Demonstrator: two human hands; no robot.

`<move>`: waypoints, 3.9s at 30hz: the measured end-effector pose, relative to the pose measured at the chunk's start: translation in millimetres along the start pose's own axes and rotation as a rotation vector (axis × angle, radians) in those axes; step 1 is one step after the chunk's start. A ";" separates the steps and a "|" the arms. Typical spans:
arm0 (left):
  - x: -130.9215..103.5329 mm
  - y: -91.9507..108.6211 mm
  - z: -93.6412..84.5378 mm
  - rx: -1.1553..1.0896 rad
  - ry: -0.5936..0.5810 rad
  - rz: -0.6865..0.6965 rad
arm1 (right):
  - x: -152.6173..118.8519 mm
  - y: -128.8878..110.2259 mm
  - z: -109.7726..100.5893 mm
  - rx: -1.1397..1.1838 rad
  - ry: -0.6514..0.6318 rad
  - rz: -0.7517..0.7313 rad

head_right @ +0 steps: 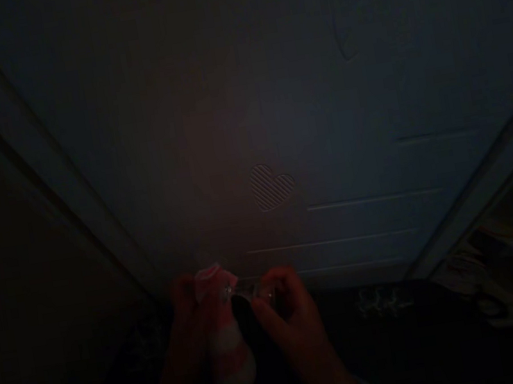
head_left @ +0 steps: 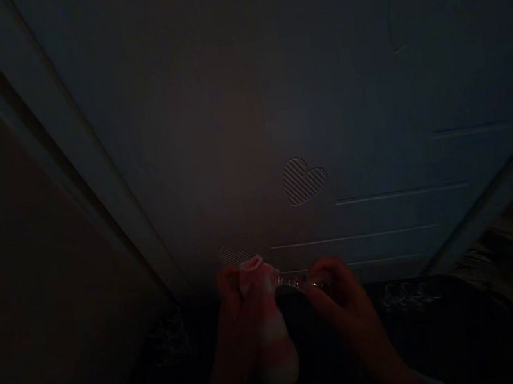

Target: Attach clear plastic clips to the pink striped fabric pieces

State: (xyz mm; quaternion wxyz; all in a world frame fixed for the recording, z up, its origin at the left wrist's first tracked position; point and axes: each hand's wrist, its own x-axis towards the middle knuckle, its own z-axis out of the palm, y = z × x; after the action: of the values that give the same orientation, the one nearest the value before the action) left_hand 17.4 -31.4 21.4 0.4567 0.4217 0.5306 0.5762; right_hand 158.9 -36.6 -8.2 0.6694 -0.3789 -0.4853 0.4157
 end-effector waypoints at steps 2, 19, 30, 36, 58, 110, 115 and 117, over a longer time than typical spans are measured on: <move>-2.8 3.9 2.9 -0.004 -0.060 -0.012 | -1.5 0.2 1.1 -0.029 -0.065 -0.011; -20.4 9.2 -10.2 -0.012 -0.310 -0.077 | -6.9 -1.6 -1.8 -0.028 -0.080 0.018; -14.1 2.8 -5.4 0.213 -0.397 0.020 | -7.8 -1.9 10.5 0.105 0.006 -0.010; -20.7 4.2 0.2 0.341 -0.253 0.213 | -6.0 -2.2 10.2 0.025 0.061 -0.118; -18.3 3.8 -6.7 0.430 -0.314 0.355 | -4.8 -10.1 4.9 -0.004 0.087 -0.105; -14.1 -2.8 -7.8 0.008 -0.365 0.185 | -7.1 -6.2 19.7 0.093 0.020 0.171; -14.1 -6.8 -6.9 -0.053 -0.410 0.129 | -5.8 -3.3 17.4 0.076 0.031 0.092; -16.0 -8.0 -3.7 -0.034 -0.385 0.106 | -6.7 -2.0 17.4 0.115 0.028 0.096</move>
State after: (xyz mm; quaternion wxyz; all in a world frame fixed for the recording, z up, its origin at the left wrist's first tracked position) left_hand 18.1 -47.6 13.1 0.5259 0.5436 0.4007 0.5171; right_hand 141.2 -41.7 -4.4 0.6760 -0.3683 -0.4324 0.4694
